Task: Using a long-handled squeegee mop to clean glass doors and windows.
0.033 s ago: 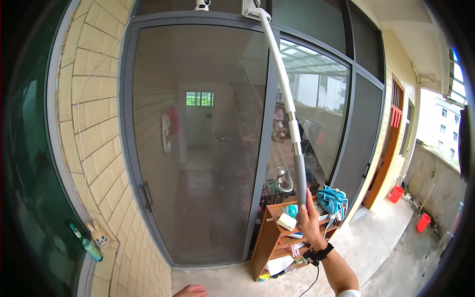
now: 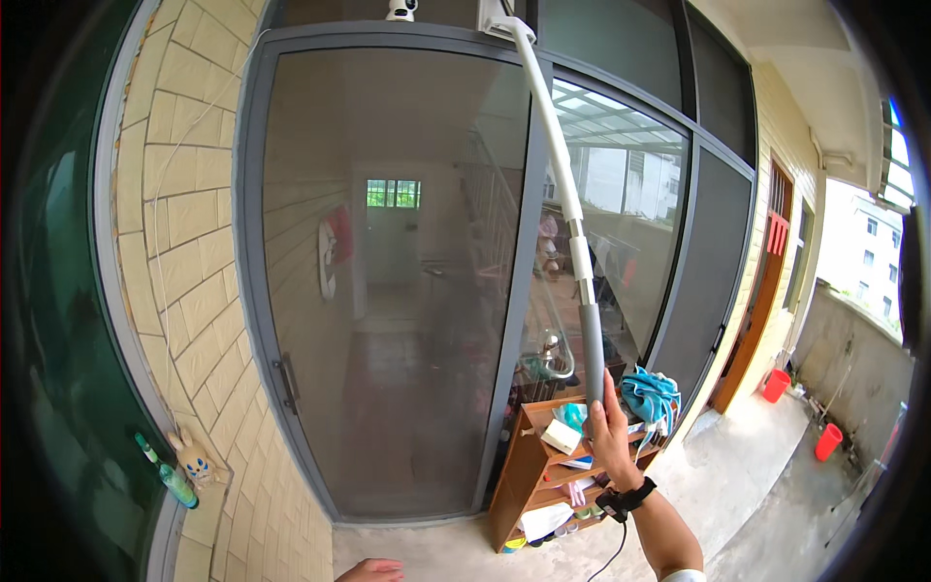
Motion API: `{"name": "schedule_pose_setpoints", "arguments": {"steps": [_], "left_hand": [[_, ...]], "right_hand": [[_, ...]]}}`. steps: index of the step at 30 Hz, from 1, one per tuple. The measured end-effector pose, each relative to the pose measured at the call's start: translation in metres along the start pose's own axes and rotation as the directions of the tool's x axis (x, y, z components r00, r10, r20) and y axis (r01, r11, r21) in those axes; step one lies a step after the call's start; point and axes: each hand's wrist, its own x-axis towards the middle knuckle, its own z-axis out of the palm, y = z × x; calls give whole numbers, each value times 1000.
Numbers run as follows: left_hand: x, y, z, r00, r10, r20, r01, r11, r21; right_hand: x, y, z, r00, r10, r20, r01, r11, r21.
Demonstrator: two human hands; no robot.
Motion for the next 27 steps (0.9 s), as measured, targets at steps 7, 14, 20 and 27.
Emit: {"name": "schedule_pose_setpoints", "arguments": {"steps": [7,14,20,27], "left_hand": [[16,-33,-8,998,-56,36,58,997,-48],[1,30,26,1000,-24,15,26,988,-155],[-7,17,19,987,138,87,-122,979,-165],[-20,0,-7,997,51,-54,-61,980,-192]], "right_hand": [[36,-67,-6,996,-67,64,65,997,35],[79,-88,28,998,-42,53,35,992,121],[15,-43,72,995,48,82,-57,992,110],[1,-48,125,995,2,104,-18,988,151]]}}
